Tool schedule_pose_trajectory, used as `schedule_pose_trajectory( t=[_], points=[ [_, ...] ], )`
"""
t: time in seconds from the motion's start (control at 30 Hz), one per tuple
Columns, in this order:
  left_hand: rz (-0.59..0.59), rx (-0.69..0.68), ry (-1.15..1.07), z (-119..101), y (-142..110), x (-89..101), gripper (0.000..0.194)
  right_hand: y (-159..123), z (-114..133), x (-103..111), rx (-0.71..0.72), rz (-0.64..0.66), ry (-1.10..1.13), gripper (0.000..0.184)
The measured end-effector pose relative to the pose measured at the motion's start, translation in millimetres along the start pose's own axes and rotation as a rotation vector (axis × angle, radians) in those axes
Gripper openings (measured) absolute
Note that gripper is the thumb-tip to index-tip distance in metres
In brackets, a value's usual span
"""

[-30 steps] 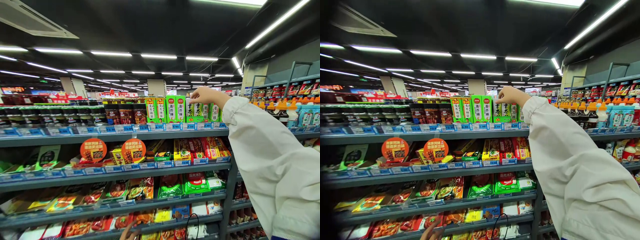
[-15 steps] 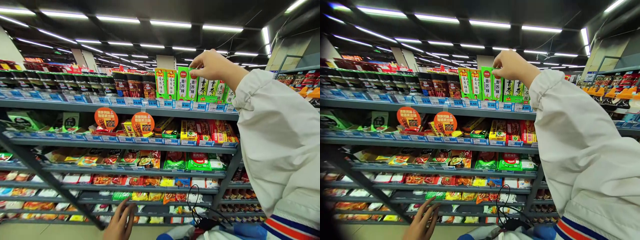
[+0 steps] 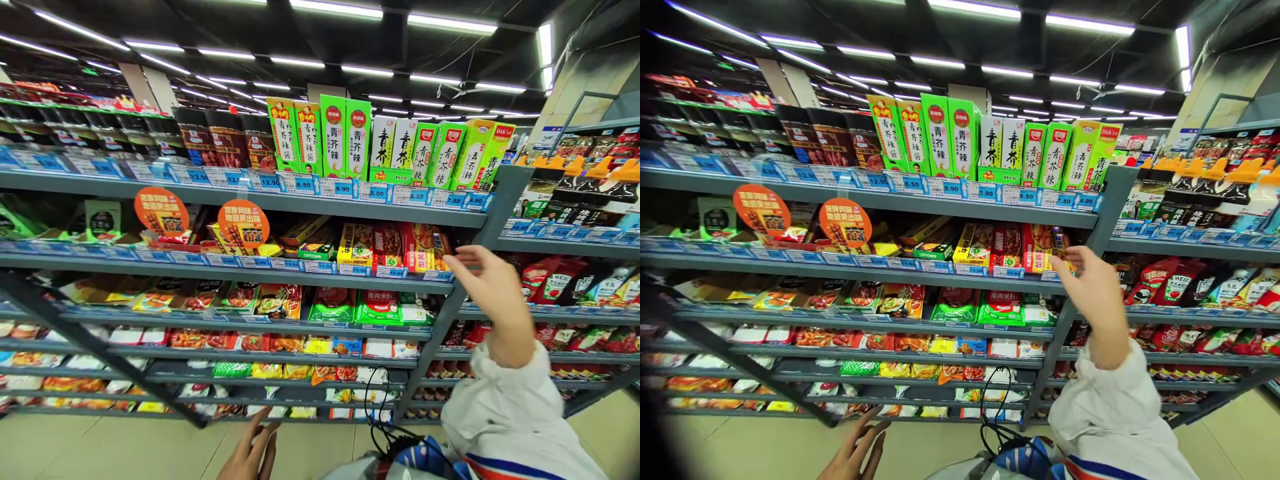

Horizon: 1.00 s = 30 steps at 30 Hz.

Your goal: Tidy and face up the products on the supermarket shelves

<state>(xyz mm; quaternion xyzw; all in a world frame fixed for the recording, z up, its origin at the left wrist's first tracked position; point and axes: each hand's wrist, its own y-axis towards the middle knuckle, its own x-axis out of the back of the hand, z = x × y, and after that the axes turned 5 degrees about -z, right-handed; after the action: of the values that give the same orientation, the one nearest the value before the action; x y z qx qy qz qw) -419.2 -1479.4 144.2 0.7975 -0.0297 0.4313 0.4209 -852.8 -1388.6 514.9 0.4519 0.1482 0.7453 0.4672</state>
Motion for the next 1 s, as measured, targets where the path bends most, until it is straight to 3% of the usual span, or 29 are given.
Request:
schedule_pose_trajectory(
  t=[0.1,0.2,0.3,0.4,0.5,0.57,0.63,0.73,0.83,1.0],
  points=[
    [-0.013,-0.024,0.002,-37.0,13.8,-1.8,0.026,13.6,-4.5,-65.2,0.042,0.047,-0.282,0.050],
    [-0.022,-0.037,0.014,-70.0,29.1,0.6,0.028,22.7,-1.0,-103.0,0.005,0.095,-0.487,0.053],
    [0.000,-0.092,0.010,-92.5,34.6,2.1,0.027,23.8,-6.8,-111.9,0.010,0.094,-0.510,0.050],
    [0.029,-0.094,-0.011,-102.4,24.1,-2.5,0.028,18.3,-20.0,-114.2,0.034,0.040,-0.469,0.050],
    [0.067,-0.050,-0.029,-101.3,2.1,-10.3,0.029,3.7,-28.1,-122.7,0.130,-0.123,-0.354,0.056],
    [0.086,-0.005,-0.031,-94.9,-12.6,-13.0,0.028,-10.9,-23.2,-130.8,0.249,-0.263,-0.203,0.056],
    [0.096,0.045,-0.029,-83.4,-22.8,-11.4,0.027,-25.4,-6.9,-140.5,0.395,-0.304,-0.032,0.048],
    [0.107,0.074,-0.040,-55.9,-25.2,-3.3,0.026,-37.6,35.3,-162.2,0.603,-0.171,0.121,0.033],
    [0.129,0.070,-0.042,-18.4,-11.8,5.2,0.024,-35.1,84.4,-195.1,0.706,-0.040,0.109,0.028],
    [0.106,-0.005,-0.015,54.1,31.3,16.7,0.027,-21.7,140.2,-246.9,0.621,0.106,-0.025,0.028]
  ],
)
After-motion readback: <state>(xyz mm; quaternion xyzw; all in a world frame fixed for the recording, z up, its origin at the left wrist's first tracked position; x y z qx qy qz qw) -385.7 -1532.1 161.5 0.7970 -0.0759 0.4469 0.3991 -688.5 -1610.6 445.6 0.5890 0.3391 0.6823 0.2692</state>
